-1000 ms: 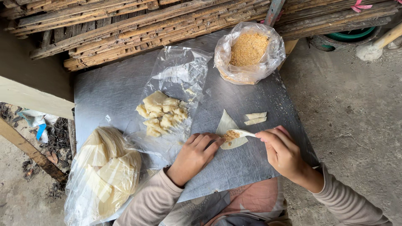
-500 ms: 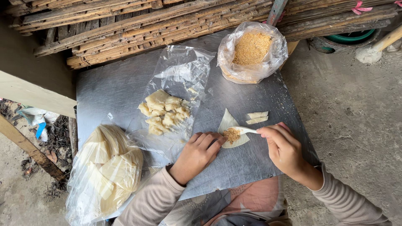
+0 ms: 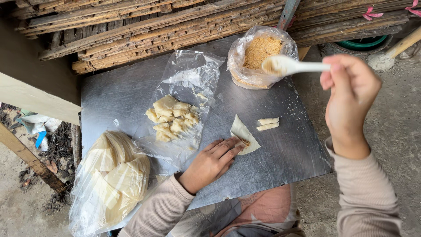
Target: The person assembles samosas by placing a spoonful of grainy filling onto triangular pastry sheets and folding them into sealed triangular packets. The person repeats this process for multiple units, placing each finished samosa aside on the table.
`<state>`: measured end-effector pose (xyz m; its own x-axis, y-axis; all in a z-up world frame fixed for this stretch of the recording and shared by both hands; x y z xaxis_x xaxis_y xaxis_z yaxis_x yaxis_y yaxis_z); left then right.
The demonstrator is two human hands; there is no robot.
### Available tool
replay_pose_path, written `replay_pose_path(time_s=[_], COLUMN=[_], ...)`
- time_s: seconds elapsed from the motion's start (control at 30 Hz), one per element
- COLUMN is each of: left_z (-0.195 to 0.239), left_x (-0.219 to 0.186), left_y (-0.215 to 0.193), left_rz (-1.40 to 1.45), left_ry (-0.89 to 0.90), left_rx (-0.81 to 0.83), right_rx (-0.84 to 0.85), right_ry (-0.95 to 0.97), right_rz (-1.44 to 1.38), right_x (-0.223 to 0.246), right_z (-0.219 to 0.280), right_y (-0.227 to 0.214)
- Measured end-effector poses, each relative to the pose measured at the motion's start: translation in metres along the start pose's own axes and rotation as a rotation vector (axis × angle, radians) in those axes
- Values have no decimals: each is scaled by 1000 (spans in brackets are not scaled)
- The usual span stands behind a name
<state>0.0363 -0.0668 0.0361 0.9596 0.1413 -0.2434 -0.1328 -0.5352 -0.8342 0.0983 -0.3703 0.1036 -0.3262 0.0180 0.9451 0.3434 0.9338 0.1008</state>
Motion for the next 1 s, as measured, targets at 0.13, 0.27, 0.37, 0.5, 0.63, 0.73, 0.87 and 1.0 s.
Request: replay_pose_path(time_s=[0.13, 0.27, 0.37, 0.5, 0.63, 0.73, 0.87, 1.0], left_z=[4, 8, 13, 14, 13, 12, 11, 8], left_x=[3, 4, 4, 4, 4, 3, 5, 3], left_y=[9, 19, 24, 27, 25, 24, 28, 27], left_rz=[-42, -91, -124, -123, -53, -46, 11, -14], left_ry=[-13, 1, 11, 23, -4, -9, -48, -49], left_rx=[40, 89, 101, 99, 103, 94, 54, 55], right_rx=[43, 50, 15, -78, 210, 631, 496, 488], right_ry=[-316, -266, -471, -603, -362, -76, -145, -98], right_rz=[404, 908, 1144, 1212, 1312, 1357, 1161, 1065], right_x=[28, 31, 56, 82, 31, -40, -54, -66], right_z=[-43, -38, -19, 14, 56, 104, 129, 128], right_y=[49, 87, 106, 96, 87, 93, 83, 84])
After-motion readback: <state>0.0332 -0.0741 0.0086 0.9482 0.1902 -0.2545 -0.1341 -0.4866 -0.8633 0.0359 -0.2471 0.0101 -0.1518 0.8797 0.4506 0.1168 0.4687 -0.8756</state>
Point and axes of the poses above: each hand's wrist, its own z-axis away from the middle knuckle, its own y-axis out of the palm, x = y × z, the point moved 8 cm from there along -z, towards the middle knuckle, and after that the axes turned 15 degrees about y, right-handed, at the moved point
